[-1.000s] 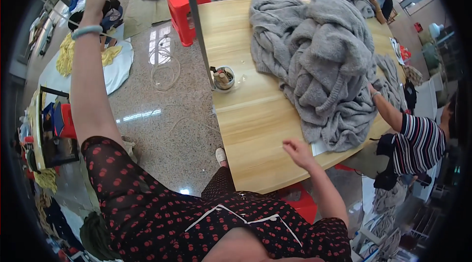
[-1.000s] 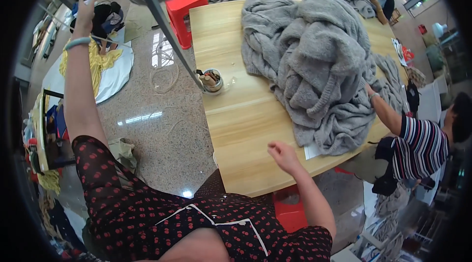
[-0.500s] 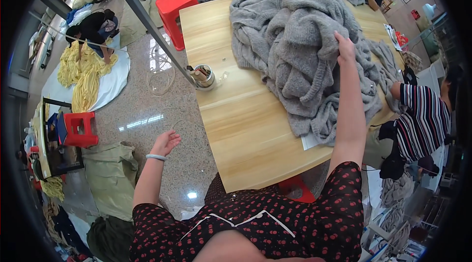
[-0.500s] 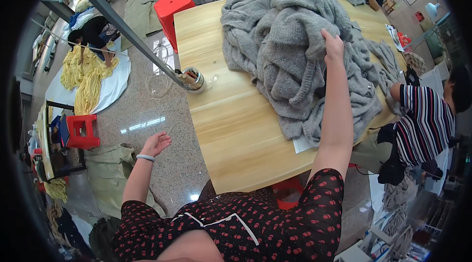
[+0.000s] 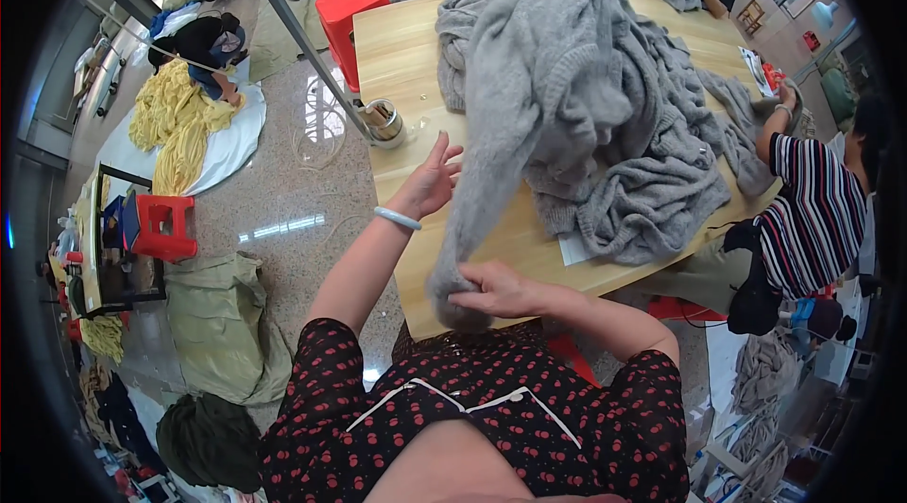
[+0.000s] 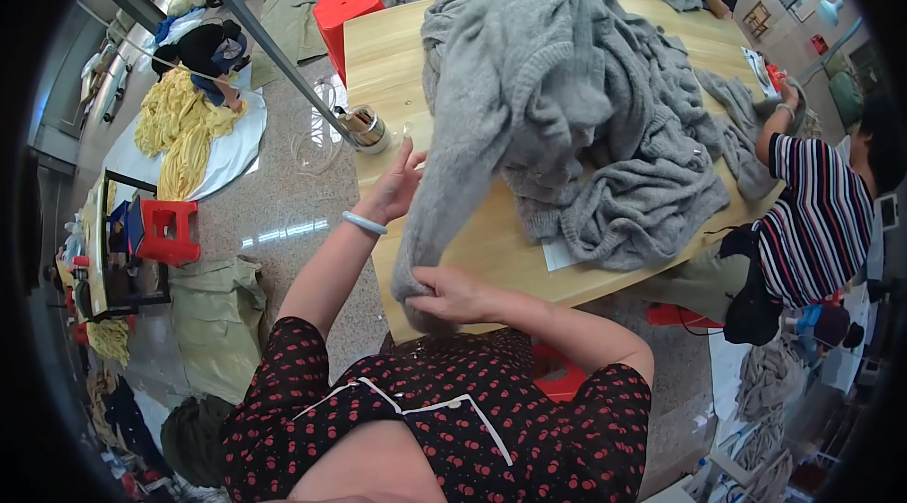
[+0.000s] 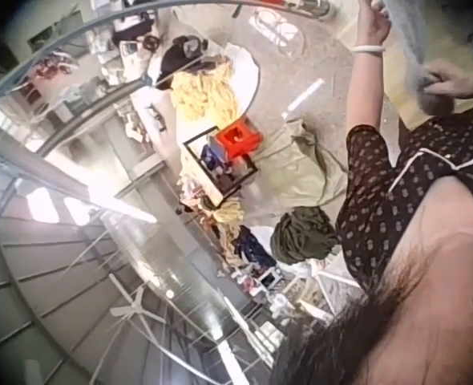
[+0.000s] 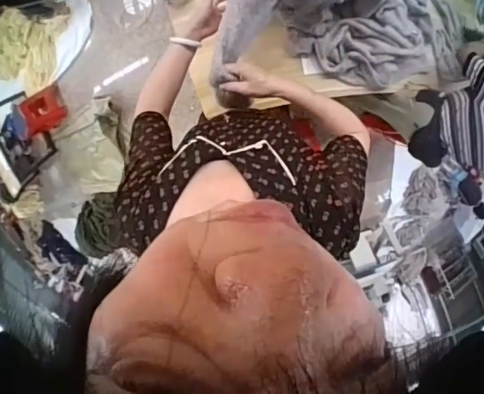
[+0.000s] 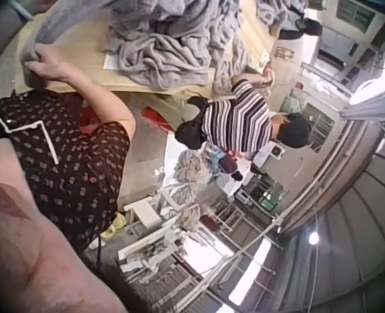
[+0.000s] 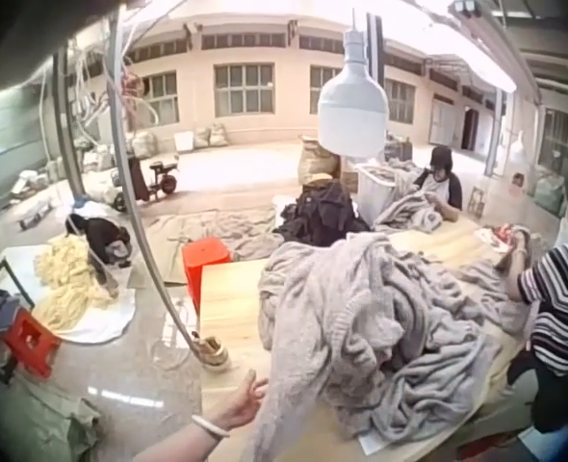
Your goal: Inspect a knitted garment for loose threads or defects and manually remove them.
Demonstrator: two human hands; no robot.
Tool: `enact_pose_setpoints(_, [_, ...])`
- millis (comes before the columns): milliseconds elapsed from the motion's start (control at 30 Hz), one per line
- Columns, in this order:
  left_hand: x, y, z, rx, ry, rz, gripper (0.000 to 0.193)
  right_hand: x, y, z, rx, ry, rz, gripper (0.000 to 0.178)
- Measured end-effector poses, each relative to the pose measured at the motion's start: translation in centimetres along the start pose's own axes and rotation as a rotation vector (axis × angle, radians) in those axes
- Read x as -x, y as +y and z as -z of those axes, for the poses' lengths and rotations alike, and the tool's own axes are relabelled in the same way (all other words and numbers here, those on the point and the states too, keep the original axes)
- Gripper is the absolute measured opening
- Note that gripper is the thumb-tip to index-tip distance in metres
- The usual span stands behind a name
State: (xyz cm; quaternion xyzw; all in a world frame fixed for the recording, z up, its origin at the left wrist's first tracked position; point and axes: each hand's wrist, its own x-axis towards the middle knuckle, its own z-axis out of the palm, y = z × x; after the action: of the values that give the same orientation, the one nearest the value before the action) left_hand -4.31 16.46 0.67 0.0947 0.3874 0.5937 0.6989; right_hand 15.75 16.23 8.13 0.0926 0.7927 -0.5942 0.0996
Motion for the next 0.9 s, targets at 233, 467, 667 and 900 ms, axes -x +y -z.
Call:
enact_pose_setpoints(233, [0.4,-7.1,2.2,0.093,0.144,0.218,0.046,0.4,7.0,6.3,0.182,0.594,0.029,0.028])
enact_pose_setpoints(467, [-0.4,-8.2,2.5,-0.243,0.389,0.107,0.026,-2.4,10.5,20.3,0.934,1.228,0.080,0.050])
enact_pose_setpoints(667, [-5.3,-7.5,-1.2,-0.487,0.343,-0.084,0.034,-3.8,6.1,23.9,0.686,1.164,0.237,0.033])
enact_pose_setpoints(900, [-8.1,-6.5,-6.7,-0.919,0.173,-0.707,0.059,-1.0,-2.5,13.4,0.552,0.825,0.362,0.030])
